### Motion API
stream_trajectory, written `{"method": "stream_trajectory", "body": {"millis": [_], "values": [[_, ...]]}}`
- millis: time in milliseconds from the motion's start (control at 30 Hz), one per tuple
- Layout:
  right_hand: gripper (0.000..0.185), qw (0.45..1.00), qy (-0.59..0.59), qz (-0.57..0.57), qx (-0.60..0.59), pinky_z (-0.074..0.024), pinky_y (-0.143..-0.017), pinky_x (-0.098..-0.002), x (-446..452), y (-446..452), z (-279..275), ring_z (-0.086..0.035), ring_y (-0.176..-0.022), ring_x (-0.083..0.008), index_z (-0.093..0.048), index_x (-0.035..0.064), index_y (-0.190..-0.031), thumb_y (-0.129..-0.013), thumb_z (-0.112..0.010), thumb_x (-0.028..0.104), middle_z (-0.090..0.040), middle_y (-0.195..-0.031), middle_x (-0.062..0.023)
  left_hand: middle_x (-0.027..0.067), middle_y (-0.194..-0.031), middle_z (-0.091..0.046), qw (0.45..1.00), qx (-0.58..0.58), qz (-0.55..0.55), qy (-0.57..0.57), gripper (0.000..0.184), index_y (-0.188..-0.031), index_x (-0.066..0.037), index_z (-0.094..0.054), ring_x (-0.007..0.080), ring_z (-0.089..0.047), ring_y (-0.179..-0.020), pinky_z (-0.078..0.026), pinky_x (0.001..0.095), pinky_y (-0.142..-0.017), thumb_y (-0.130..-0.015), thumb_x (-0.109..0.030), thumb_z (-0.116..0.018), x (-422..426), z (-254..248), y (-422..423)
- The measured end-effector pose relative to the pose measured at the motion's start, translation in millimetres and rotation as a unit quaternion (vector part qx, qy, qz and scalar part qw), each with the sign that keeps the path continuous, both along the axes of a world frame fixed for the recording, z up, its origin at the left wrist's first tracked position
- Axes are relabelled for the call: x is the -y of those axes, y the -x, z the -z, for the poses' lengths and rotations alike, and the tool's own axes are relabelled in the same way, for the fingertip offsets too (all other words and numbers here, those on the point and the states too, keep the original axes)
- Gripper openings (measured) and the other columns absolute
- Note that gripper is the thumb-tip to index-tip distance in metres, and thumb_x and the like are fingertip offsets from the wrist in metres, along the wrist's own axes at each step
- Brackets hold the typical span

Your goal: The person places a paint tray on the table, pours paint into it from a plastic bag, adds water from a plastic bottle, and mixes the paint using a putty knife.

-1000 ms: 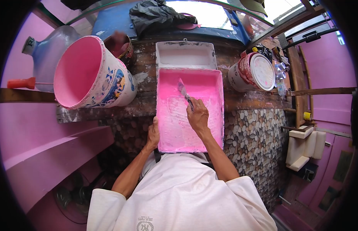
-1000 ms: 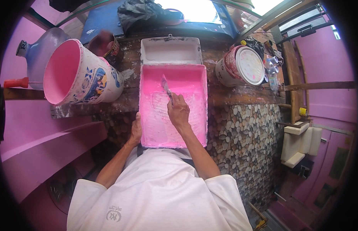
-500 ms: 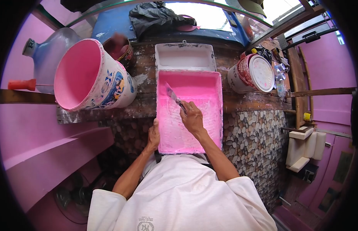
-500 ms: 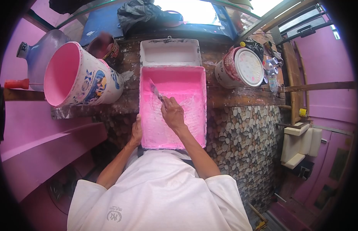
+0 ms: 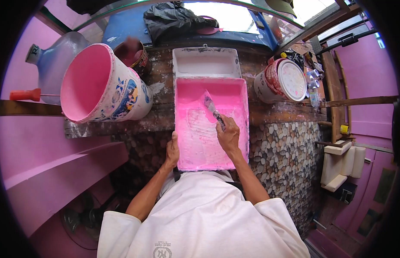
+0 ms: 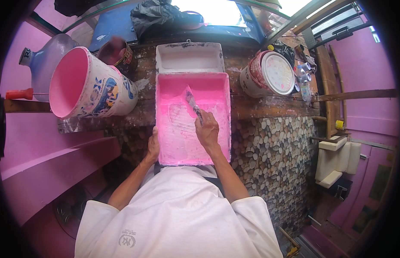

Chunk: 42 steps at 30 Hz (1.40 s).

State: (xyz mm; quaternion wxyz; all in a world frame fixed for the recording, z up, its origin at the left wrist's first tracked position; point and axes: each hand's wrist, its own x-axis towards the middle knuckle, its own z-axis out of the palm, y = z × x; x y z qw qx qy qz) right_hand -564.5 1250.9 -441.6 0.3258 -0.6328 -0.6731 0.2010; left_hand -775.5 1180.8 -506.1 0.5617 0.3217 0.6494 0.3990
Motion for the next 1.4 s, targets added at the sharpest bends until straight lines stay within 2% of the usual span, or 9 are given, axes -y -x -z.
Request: {"method": "stream_trajectory", "body": {"millis": [300,467,600,700,867,1033,1233,1300,1400], "values": [[0.031,0.988,-0.026,0.12,0.093,-0.0497,-0.069,-0.0403,8.7,-43.1,17.0,-0.061,-0.079,-0.0352,-0.06,-0.0031,-0.109,-0.079,-0.062,0.004,-0.06,-0.086,-0.0196,-0.0051,-0.069,-0.038,1.0,0.014,-0.005,0.023,0.066,-0.071,-0.008,-0.045,0.0083,-0.035,-0.068,-0.034,0.0273,-0.061,-0.091,-0.069,-0.029,-0.2,-5.4,-6.1],[0.028,0.972,0.079,0.122,-0.182,-0.0494,-0.071,-0.034,9.3,-16.4,34.9,-0.064,-0.079,-0.0236,-0.063,-0.0027,-0.106,-0.08,-0.063,0.008,-0.066,-0.09,-0.0177,-0.0057,-0.07,-0.039,0.998,0.056,-0.014,0.027,0.065,-0.074,-0.009,-0.049,0.0074,-0.035,-0.068,-0.033,0.0262,-0.062,-0.091,-0.068,-0.029,-1.4,-17.4,-11.4],[0.03,0.956,0.141,0.115,-0.232,-0.049,-0.075,-0.035,8.2,-9.1,13.5,-0.064,-0.081,-0.0256,-0.063,-0.0012,-0.108,-0.079,-0.064,0.008,-0.066,-0.091,-0.016,-0.0064,-0.07,-0.04,0.996,0.074,-0.03,0.031,0.065,-0.076,-0.009,-0.053,0.0067,-0.035,-0.068,-0.033,0.0252,-0.062,-0.091,-0.068,-0.03,-1.5,-14.4,-13.3],[0.03,0.991,-0.018,0.099,-0.092,-0.0494,-0.077,-0.0374,4.9,-26.6,6.4,-0.064,-0.084,-0.0313,-0.063,-0.001,-0.107,-0.077,-0.063,0.006,-0.066,-0.094,-0.0182,-0.0065,-0.071,-0.04,0.997,0.065,-0.02,0.044,0.065,-0.077,-0.009,-0.053,0.0066,-0.035,-0.068,-0.033,0.0248,-0.063,-0.091,-0.068,-0.03,-0.6,-9.0,-9.6],[0.03,0.987,-0.008,0.161,-0.016,-0.0494,-0.079,-0.0377,4.2,-40.6,27.3,-0.064,-0.086,-0.0331,-0.063,-0.0007,-0.107,-0.078,-0.061,0.006,-0.066,-0.096,-0.0196,-0.0058,-0.073,-0.042,0.997,0.065,-0.017,0.035,0.068,-0.083,-0.006,-0.056,0.0067,-0.037,-0.072,-0.035,0.0242,-0.066,-0.092,-0.067,-0.029,1.0,-5.5,-8.8],[0.029,0.961,0.128,0.088,-0.231,-0.0492,-0.08,-0.0348,2.1,-16.1,15.5,-0.065,-0.089,-0.0278,-0.064,-0.0007,-0.107,-0.08,-0.062,0.008,-0.066,-0.097,-0.0191,-0.0037,-0.078,-0.049,0.995,0.09,-0.014,0.036,0.072,-0.092,-0.002,-0.06,0.0079,-0.042,-0.076,-0.038,0.0248,-0.072,-0.092,-0.067,-0.028,0.7,-6.6,-9.5],[0.033,0.987,0.037,0.121,-0.103,-0.0494,-0.081,-0.0361,0.7,-41.2,30.7,-0.065,-0.09,-0.0301,-0.063,-0.0016,-0.107,-0.075,-0.062,0.006,-0.066,-0.099,-0.0182,0.0067,-0.11,-0.059,0.992,0.12,0.002,0.047,0.076,-0.121,0.002,-0.055,0.0133,-0.05,-0.102,-0.039,0.0277,-0.091,-0.094,-0.064,-0.027,-0.3,-10.9,-7.3],[0.029,0.986,0.029,0.119,-0.111,-0.0478,-0.072,-0.0262,0.8,-33.8,41.6,-0.059,-0.08,-0.0124,-0.063,-0.0012,-0.109,-0.081,-0.066,0.008,-0.066,-0.09,-0.0093,0.0095,-0.127,-0.052,0.974,0.227,-0.004,0.007,0.073,-0.132,0.001,-0.045,0.0161,-0.047,-0.116,-0.035,0.0285,-0.101,-0.096,-0.06,-0.026,-0.3,-1.8,-8.1],[0.028,0.949,0.154,0.078,-0.264,-0.0436,-0.066,-0.0228,-5.9,-5.9,25.1,-0.052,-0.074,-0.0078,-0.065,-0.0001,-0.108,-0.082,-0.066,0.008,-0.062,-0.085,-0.0017,0.0083,-0.133,-0.047,0.953,0.303,-0.001,0.022,0.067,-0.137,-0.001,-0.038,0.0176,-0.044,-0.121,-0.032,0.0291,-0.105,-0.098,-0.055,-0.028,-2.6,-10.2,-7.0]]}}
